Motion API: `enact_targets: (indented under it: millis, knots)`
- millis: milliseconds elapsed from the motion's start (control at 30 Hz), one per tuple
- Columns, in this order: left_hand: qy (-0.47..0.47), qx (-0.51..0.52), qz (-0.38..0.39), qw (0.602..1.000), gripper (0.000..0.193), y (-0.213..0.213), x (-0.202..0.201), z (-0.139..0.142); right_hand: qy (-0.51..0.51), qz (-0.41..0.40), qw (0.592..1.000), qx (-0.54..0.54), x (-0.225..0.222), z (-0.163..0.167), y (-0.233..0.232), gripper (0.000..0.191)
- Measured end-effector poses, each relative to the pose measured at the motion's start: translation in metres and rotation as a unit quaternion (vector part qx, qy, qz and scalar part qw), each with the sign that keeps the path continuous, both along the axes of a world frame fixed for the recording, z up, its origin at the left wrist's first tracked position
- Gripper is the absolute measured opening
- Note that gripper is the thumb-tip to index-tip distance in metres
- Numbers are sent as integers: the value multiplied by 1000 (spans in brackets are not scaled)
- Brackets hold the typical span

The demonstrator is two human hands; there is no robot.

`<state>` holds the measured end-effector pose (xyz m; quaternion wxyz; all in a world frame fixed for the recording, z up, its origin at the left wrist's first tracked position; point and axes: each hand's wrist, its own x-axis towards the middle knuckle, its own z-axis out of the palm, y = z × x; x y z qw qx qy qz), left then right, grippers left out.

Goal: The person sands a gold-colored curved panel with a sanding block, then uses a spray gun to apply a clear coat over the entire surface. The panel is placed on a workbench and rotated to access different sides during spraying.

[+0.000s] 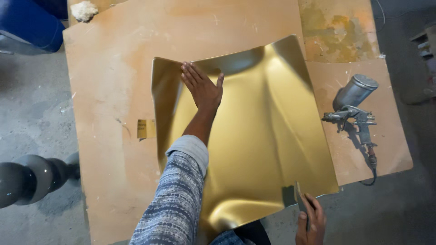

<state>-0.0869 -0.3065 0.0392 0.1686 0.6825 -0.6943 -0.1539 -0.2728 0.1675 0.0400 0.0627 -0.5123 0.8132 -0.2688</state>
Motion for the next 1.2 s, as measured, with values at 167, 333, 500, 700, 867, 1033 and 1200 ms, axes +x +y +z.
enact_targets:
  millis: [167, 333, 500, 700, 867, 1033, 1200]
  knots:
    - [-24, 7, 61, 998, 113, 4, -70, -2, -78, 35, 994, -70, -75, -40, 48, 60]
    - [-21, 31, 21, 999, 111, 25, -128, -9, -80, -31, 996, -29, -82, -27, 51, 62]
    - [-1, -20, -139, 990, 87, 74, -210, -24, -123, -58, 990, 38, -112, 15, 5, 72]
    - [62, -11, -228, 972, 80, 141, -246, -41, -94, 15, 995, -19, -176, 43, -19, 61]
    - [54, 63, -309, 948, 97, 254, -246, -40, -154, 72, 984, -47, -214, 48, -29, 56]
    - [28, 108, -416, 902, 110, 361, -244, -37, -116, 108, 985, -64, -231, 49, -34, 49]
    - [9, 81, -523, 848, 99, 417, -201, -49, 2, 170, 985, -7, -216, 37, -24, 45]
